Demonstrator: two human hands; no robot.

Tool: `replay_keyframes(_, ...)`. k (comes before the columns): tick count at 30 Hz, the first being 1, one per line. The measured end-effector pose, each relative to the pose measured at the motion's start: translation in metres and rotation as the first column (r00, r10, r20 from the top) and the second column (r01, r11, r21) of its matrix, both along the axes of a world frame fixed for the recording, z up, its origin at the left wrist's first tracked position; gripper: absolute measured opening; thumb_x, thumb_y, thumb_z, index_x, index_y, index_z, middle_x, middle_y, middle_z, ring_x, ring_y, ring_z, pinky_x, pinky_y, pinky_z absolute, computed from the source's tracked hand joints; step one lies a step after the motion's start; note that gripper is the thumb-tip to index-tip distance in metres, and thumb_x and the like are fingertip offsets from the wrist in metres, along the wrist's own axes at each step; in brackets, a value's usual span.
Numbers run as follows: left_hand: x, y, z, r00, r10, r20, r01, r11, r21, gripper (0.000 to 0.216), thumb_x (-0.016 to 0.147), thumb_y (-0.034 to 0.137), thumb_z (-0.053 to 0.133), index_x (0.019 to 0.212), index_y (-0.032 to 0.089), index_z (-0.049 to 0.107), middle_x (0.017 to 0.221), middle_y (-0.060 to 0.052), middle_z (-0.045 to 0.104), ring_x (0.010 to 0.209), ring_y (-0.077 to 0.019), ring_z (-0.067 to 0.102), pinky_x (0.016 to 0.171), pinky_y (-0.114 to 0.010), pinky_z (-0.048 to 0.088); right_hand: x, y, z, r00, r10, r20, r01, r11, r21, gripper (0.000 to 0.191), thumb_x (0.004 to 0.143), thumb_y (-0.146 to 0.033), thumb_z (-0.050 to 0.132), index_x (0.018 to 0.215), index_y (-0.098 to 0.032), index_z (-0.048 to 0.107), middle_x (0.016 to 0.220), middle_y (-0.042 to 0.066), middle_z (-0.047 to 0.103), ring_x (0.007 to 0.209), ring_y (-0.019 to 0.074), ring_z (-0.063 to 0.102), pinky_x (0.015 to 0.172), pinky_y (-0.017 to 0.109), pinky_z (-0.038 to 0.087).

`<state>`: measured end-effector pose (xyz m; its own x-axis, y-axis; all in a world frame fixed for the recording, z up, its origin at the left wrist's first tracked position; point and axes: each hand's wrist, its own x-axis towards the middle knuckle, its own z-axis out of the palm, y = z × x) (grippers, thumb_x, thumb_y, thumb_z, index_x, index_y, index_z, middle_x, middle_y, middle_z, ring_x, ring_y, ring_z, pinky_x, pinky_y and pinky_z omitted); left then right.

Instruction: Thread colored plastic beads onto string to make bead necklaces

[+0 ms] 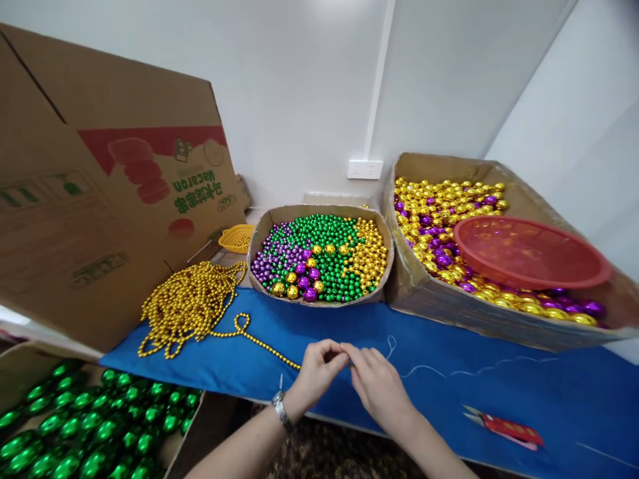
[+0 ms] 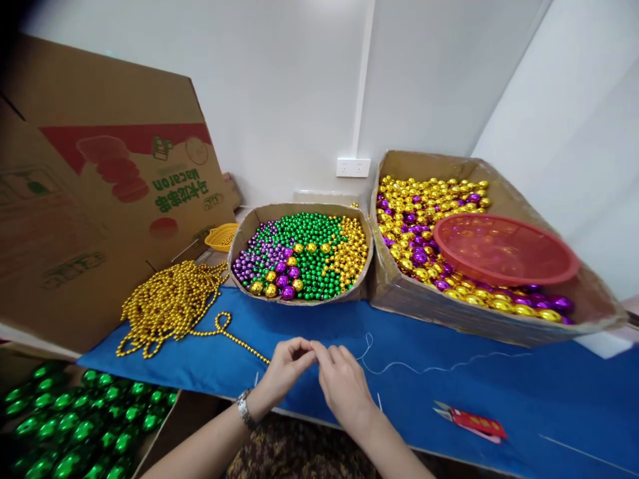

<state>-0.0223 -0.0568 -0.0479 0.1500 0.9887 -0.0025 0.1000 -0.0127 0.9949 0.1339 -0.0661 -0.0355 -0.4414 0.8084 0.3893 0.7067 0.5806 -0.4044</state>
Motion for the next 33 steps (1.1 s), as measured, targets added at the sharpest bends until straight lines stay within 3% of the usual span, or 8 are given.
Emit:
replay_keyframes(3,0.001,0.0,-0.003,1.0,0.009,0.006,-0.009,1.0,-0.022,0.028,0.077,0.039,0.062,0.069,0.012,0.064,0.065,-0.002,0.061,0.062,-0.0125,0.049,0.059,-0.023,0.038,-0.001,-0.002,0.0,0.999,0.013,0.03,-0.012,0.999,-0.042,0.031,0.082,-0.01,0.044,0.109,-0.02,0.055,0.084,0.006,0.066,0.075,0.02,0.061,0.068,0.031,0.049)
replay_keyframes(8,-0.003,-0.001,0.002,0.996,-0.084,0.028,0.085,0.996,-0.037,0.029,0.077,0.04,0.063,0.072,0.011,0.066,0.065,-0.002,0.059,0.061,-0.0112,0.046,0.057,-0.021,0.036,0.007,-0.005,0.007,0.978,0.064,-0.2,-0.115,0.961,-0.252,0.018,0.087,-0.017,0.045,0.104,-0.022,0.046,0.072,-0.002,0.061,0.067,0.0143,0.061,0.062,0.024,0.047)
replay_keyframes(12,-0.007,0.0,0.006,0.992,-0.089,0.091,0.098,0.991,-0.096,0.032,0.077,0.042,0.063,0.075,0.01,0.065,0.063,-0.001,0.059,0.057,-0.0091,0.043,0.054,-0.02,0.032,0.017,-0.003,0.01,0.966,-0.027,-0.259,-0.049,0.958,-0.283,0.003,0.089,-0.024,0.046,0.089,-0.023,0.043,0.075,-0.001,0.059,0.066,0.0128,0.059,0.061,0.023,0.046)
replay_keyframes(19,-0.012,0.0,0.01,0.964,-0.247,0.102,0.261,0.951,-0.167,0.036,0.074,0.046,0.065,0.072,0.01,0.063,0.064,-0.001,0.059,0.055,-0.008,0.042,0.053,-0.02,0.03,0.017,0.01,0.004,0.968,-0.001,-0.252,-0.02,0.997,-0.081,0.004,0.09,-0.022,0.045,0.089,-0.022,0.049,0.08,0.001,0.062,0.071,0.0139,0.061,0.064,0.024,0.049)
replay_keyframes(23,-0.009,-0.002,0.008,0.94,-0.31,0.141,0.335,0.917,-0.215,0.037,0.071,0.047,0.067,0.068,0.011,0.062,0.061,0.0,0.058,0.053,-0.0074,0.042,0.052,-0.021,0.029,0.009,0.016,-0.001,0.965,0.013,-0.263,-0.023,0.999,-0.035,0.007,0.091,-0.023,0.045,0.09,-0.022,0.052,0.079,0.001,0.062,0.071,0.0137,0.062,0.065,0.024,0.05)
replay_keyframes(28,-0.002,-0.003,0.002,0.976,-0.114,0.188,0.157,0.961,-0.228,0.035,0.072,0.046,0.068,0.071,0.012,0.06,0.06,0.002,0.054,0.05,-0.006,0.036,0.047,-0.02,0.026,0.01,0.007,-0.002,0.969,-0.035,-0.243,0.068,0.989,0.129,0.022,0.092,-0.024,0.044,0.108,-0.019,0.058,0.099,0.01,0.062,0.092,0.0194,0.061,0.079,0.032,0.049)
replay_keyframes(33,0.001,-0.004,0.003,0.991,-0.08,0.107,0.089,0.993,-0.082,0.031,0.079,0.042,0.062,0.074,0.012,0.063,0.064,0.0,0.058,0.058,-0.0097,0.045,0.057,-0.021,0.035,0.007,-0.007,-0.008,0.994,-0.092,-0.059,0.106,0.936,0.337,0.019,0.091,-0.022,0.049,0.096,-0.019,0.067,0.084,0.007,0.065,0.073,0.0163,0.061,0.07,0.029,0.047)
